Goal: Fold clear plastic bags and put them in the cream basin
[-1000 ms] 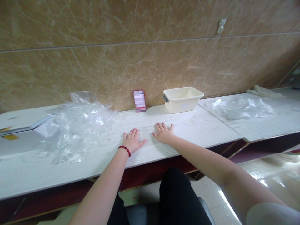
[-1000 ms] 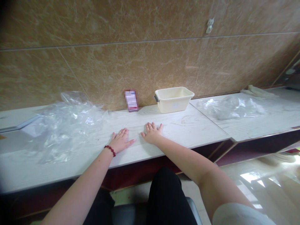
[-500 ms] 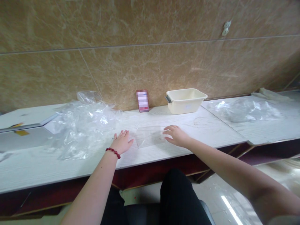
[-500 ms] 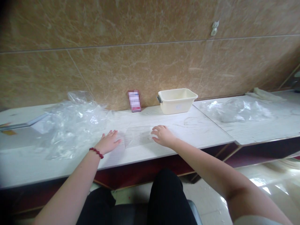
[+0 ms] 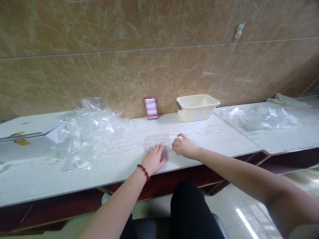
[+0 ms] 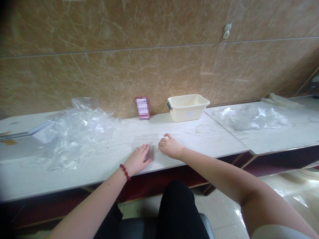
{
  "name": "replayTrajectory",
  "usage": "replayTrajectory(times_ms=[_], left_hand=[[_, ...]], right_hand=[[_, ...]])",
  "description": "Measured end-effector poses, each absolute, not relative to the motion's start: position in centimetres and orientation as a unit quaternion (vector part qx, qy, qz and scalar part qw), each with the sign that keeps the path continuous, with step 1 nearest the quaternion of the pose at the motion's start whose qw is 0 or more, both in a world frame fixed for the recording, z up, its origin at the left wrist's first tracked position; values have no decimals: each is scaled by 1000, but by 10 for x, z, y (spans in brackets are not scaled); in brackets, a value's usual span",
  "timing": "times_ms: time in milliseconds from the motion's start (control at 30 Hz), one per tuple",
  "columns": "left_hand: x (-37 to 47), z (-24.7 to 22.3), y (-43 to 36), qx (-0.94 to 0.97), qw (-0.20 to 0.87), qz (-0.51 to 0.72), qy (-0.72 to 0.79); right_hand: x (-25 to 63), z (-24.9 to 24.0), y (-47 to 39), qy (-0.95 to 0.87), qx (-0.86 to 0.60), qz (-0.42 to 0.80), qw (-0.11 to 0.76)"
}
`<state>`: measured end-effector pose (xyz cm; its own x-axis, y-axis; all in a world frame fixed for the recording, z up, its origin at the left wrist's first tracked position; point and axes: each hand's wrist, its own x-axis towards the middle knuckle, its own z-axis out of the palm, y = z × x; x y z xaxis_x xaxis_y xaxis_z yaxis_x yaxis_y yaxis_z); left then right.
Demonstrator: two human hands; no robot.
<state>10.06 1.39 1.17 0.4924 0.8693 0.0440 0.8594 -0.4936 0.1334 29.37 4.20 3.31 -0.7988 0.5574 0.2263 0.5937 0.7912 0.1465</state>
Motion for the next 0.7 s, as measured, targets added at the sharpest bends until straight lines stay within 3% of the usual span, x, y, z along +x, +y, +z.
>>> replayTrajectory(times_ms=[267, 367, 500, 600, 700], left_hand=[[105, 19, 42, 816, 78, 133, 557], [98, 43, 54, 769, 194, 247, 556], [80, 75, 62, 615, 459, 398, 503], [64, 84, 66, 496, 591, 451, 450], [51, 81, 73, 436, 643, 452, 439]], right_hand=[[286, 53, 55, -916, -354, -24, 185], [283, 62, 68, -869, -386, 71, 301], [274, 66, 89, -757, -418, 270, 423], [261, 67, 105, -686, -409, 442, 408], [248, 66, 118, -616, -388, 591, 348]])
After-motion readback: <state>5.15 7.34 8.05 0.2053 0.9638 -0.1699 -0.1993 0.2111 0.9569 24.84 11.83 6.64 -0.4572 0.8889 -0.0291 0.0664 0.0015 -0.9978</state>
